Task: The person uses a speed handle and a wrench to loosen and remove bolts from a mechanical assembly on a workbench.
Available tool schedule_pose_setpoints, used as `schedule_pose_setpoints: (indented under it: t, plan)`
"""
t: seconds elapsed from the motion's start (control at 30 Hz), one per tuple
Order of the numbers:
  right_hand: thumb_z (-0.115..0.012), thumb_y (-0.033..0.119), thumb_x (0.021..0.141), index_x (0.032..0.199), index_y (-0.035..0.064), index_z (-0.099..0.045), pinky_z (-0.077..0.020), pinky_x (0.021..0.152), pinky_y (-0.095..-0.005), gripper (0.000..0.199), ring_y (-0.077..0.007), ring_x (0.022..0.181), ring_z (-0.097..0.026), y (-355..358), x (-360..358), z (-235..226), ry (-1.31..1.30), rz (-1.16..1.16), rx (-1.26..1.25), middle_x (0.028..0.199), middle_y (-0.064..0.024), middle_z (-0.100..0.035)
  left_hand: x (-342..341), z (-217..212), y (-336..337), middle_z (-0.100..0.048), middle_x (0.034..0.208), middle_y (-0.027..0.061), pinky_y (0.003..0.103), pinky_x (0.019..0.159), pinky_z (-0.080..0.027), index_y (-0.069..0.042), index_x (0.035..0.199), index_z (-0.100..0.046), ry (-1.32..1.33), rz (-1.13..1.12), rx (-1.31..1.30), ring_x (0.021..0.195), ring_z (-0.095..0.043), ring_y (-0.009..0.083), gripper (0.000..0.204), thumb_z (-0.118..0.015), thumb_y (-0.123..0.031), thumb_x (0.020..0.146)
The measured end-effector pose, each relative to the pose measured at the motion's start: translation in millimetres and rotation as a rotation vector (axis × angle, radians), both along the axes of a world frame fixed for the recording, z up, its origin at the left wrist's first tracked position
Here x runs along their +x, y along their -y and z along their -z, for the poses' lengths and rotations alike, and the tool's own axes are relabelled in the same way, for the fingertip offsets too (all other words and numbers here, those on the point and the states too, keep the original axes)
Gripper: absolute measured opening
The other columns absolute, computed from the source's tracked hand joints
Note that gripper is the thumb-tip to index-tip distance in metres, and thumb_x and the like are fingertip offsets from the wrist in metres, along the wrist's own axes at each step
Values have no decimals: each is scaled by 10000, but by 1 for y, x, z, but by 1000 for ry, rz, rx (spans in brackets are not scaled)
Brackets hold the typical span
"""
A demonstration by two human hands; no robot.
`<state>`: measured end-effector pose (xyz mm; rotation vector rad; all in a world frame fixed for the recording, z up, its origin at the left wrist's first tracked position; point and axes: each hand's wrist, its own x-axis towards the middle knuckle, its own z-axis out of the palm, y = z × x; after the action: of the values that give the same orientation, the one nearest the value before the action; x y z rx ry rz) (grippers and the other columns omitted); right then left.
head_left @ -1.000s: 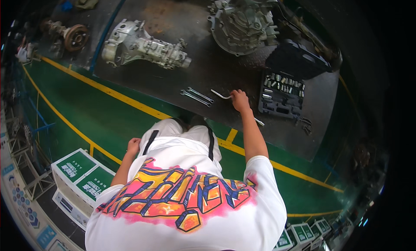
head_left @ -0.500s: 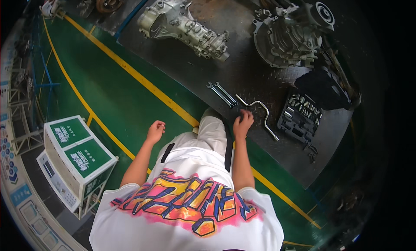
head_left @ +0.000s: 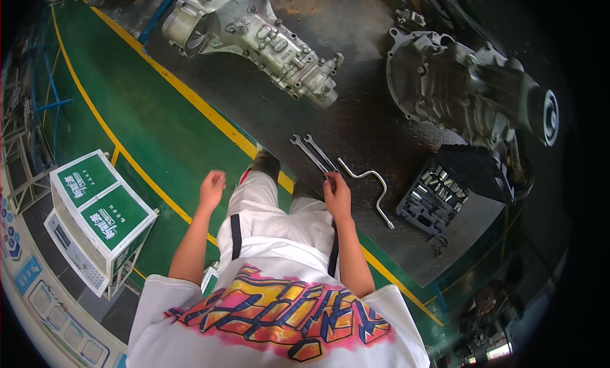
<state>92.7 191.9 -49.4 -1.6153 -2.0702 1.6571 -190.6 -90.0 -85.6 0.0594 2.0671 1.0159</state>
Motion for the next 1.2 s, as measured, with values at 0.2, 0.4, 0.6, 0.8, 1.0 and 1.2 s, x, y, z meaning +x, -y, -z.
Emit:
schedule_pose_setpoints:
  t: [0.2, 0.4, 0.6, 0.8, 1.0, 1.2]
  plan:
    - [-576, 102, 919, 1102, 28, -624, -487, 688, -309, 203, -203, 745, -615, 57, 26, 6, 52, -259, -273, 871, -124, -646, -77, -67, -223, -608, 850, 10, 219, 646, -465, -17, 1158, -590, -403, 197, 263, 719, -548, 65, 222, -601, -136, 971]
    - [-584, 144, 950, 1119, 49, -627, -483, 737, -288, 198, -169, 781, -604, 70, -3, 23, 27, -85, -521, 881, -79, -650, -118, -51, -300, -637, 855, 29, 221, 634, -470, 0, 1155, -591, -404, -38, 430, 717, -578, 74, 232, -613, -114, 954]
    - [-542, 169, 998, 1148, 62, -623, -478, 766, -253, 201, -103, 840, -583, 98, -9, 54, 81, 7, -722, 917, -25, -642, -121, -53, -303, -684, 921, 49, 208, 607, -448, 1, 1149, -646, -70, -281, 472, 721, -615, 87, 241, -627, -114, 938]
    - [-507, 166, 1019, 1152, 57, -627, -486, 793, -255, 210, -105, 885, -599, 108, -21, 62, 118, 108, -821, 950, -32, -655, -128, -42, -302, -670, 903, 33, 212, 665, -468, 28, 1081, -680, -160, -235, 518, 748, -584, 67, 200, -694, -40, 894]
    - [-504, 172, 1025, 1158, 43, -620, -474, 798, -249, 219, -106, 860, -582, 104, -27, 61, 72, 223, -831, 957, -42, -654, -131, -31, -303, -666, 860, 26, 191, 621, -443, 7, 985, -716, -277, -221, 538, 716, -580, 56, 146, -740, -24, 844]
    - [-515, 183, 1019, 1155, 56, -621, -481, 791, -252, 214, -102, 868, -584, 101, -32, 62, 66, 247, -841, 952, -40, -650, -129, -41, -304, -636, 851, 35, 197, 635, -436, 41, 1064, -675, -376, -158, 428, 708, -553, 54, 249, -741, 33, 824]
